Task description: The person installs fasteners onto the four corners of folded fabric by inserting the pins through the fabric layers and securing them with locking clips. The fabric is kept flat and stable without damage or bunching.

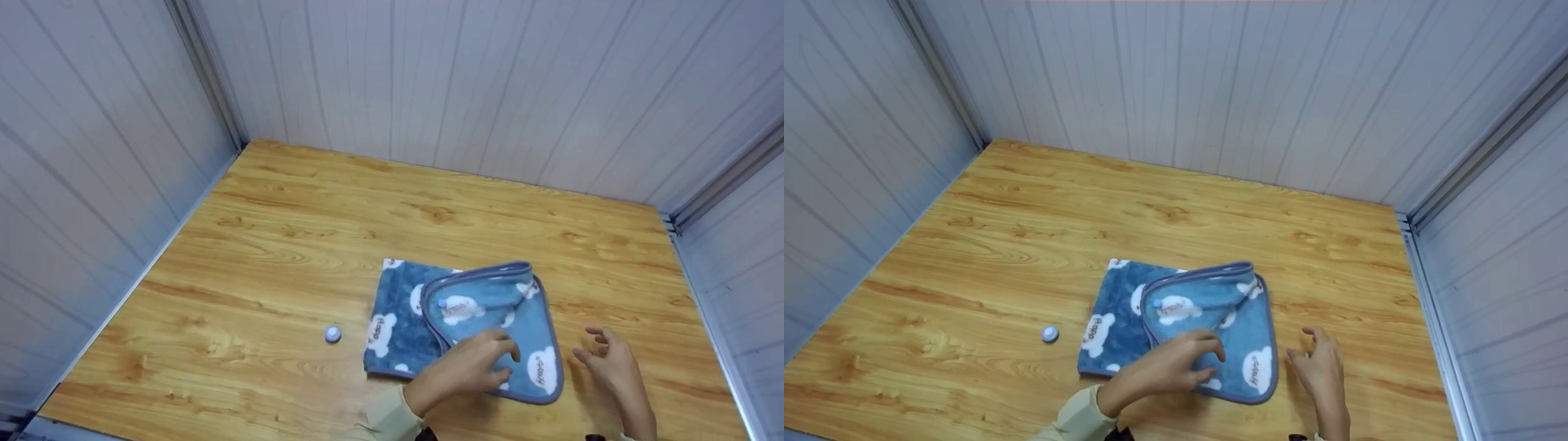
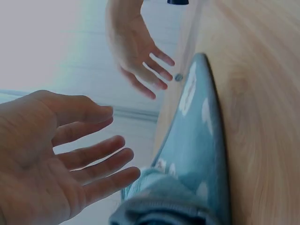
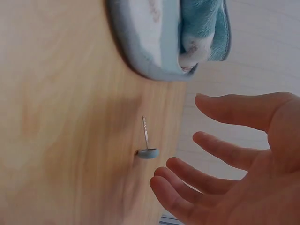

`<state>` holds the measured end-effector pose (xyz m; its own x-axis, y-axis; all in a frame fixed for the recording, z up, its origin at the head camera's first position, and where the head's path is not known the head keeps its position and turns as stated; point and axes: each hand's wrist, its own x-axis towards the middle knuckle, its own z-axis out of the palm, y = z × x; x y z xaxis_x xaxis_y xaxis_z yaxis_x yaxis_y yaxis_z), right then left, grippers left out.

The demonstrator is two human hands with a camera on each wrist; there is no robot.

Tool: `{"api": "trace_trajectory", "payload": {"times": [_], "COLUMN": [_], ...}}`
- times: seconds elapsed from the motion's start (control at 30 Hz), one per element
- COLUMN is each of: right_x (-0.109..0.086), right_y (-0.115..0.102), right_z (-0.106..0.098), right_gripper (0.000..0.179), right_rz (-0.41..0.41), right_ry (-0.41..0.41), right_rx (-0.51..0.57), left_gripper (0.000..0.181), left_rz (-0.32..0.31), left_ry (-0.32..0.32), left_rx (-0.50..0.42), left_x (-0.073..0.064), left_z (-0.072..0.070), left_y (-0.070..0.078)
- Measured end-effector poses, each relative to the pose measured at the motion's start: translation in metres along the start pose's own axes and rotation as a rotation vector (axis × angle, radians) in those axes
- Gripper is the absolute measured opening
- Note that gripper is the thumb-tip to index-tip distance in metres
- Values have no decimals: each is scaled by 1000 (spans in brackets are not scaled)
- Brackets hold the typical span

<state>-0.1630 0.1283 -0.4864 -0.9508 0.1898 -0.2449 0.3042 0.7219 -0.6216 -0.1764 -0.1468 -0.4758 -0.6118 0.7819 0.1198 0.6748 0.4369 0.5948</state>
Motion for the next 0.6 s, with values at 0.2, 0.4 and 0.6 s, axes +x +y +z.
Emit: {"api": "trace_trajectory", "payload": {"times": [0.2, 0.4, 0.6], "right_x": [0, 2, 1], "right_y": [7, 10, 12], "right_z": [0, 1, 4], "right_gripper": [60, 59, 51], "right_rz": [-25, -11, -6], "right_ry": [-49, -87, -53], "right_rx": [-22, -29, -56], "left_gripper": [19, 19, 19], "left_rz": [59, 92, 137], "left_ry": [-72, -149, -176], "left_rx": [99, 110, 162], "left_x": [5, 8, 10], "left_z": [11, 26, 43], "left_y": [8, 9, 8]}}
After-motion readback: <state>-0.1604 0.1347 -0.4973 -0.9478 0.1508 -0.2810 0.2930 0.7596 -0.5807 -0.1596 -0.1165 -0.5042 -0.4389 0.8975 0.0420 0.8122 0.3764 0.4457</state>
